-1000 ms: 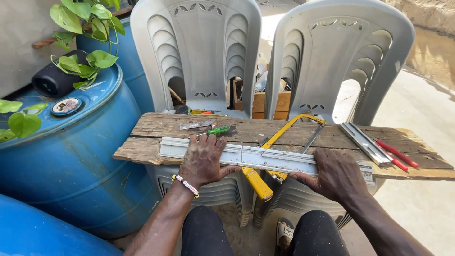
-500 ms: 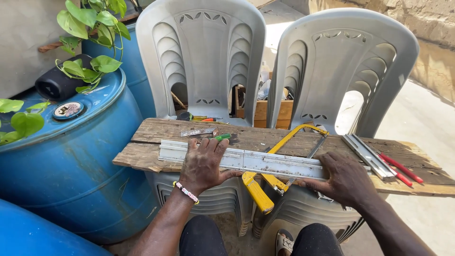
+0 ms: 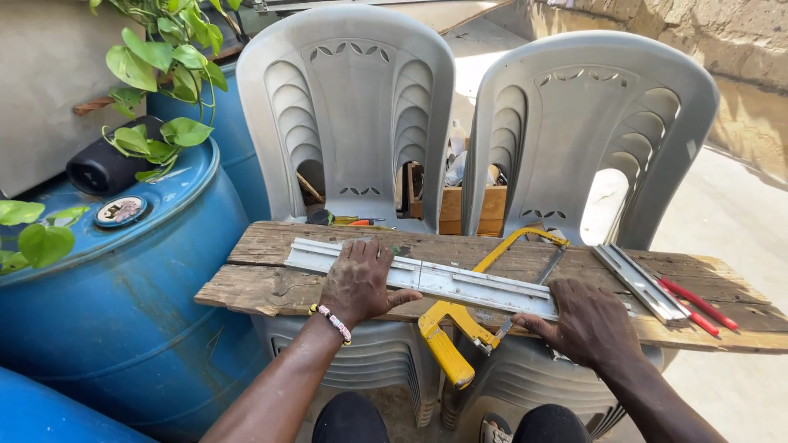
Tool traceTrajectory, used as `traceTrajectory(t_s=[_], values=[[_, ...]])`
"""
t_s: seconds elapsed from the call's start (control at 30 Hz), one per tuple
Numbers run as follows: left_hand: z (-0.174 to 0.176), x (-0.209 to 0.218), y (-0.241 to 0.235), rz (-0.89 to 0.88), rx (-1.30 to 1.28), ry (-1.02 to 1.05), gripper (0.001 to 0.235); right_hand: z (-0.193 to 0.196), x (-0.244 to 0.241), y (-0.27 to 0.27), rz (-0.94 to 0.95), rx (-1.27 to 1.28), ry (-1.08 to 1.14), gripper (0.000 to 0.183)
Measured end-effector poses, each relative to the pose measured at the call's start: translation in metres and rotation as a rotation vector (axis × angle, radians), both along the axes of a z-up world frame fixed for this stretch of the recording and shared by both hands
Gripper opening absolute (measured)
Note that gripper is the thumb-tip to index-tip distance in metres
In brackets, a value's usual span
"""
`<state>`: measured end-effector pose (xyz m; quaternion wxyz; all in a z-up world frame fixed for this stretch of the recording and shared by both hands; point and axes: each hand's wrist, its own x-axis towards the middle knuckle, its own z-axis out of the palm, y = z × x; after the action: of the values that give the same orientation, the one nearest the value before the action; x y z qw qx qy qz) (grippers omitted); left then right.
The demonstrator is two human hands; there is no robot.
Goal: A person uses a hacksaw to cut a metal profile on a makeshift workbench and then inspects the cut pieces for fit and quality.
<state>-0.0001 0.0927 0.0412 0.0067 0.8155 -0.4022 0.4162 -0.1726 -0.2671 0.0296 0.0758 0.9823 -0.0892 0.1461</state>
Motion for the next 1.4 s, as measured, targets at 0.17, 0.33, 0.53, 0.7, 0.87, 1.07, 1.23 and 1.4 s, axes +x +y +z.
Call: traceTrajectory(t_s=[0.17, 0.33, 0.53, 0.7, 0.87, 1.07, 1.23, 1.4], values=[[-0.022, -0.001, -0.001, 0.115, 0.075, 0.160, 0.109, -0.004, -0.004, 0.003, -0.020, 0.049, 0.059, 0.080], [-0.025, -0.006, 0.004, 0.134, 0.048, 0.243, 0.102, 0.006, -0.008, 0.022, -0.059, 0.028, 0.112, 0.086], [0.004, -0.003, 0.013, 0.097, 0.173, 0.417, 0.102, 0.049, -0.023, 0.054, -0.199, 0.262, 0.300, 0.088], [0.038, -0.013, 0.021, -0.015, 0.043, 0.259, 0.096, 0.048, -0.028, 0.045, -0.222, 0.194, 0.151, 0.082], [0.027, 0.007, 0.021, -0.135, -0.017, 0.178, 0.090, 0.039, -0.027, 0.050, -0.229, 0.107, 0.110, 0.085], [0.040, 0.019, 0.026, -0.133, 0.131, 0.392, 0.094, 0.025, -0.024, 0.023, -0.207, 0.099, 0.060, 0.086], [0.051, 0.046, 0.053, -0.010, 0.142, 0.158, 0.103, 0.043, -0.022, 0.029, -0.241, 0.259, 0.200, 0.080], [0.044, 0.047, 0.063, 0.009, 0.128, 0.115, 0.101, 0.060, -0.014, -0.016, -0.098, 0.588, 0.437, 0.067]])
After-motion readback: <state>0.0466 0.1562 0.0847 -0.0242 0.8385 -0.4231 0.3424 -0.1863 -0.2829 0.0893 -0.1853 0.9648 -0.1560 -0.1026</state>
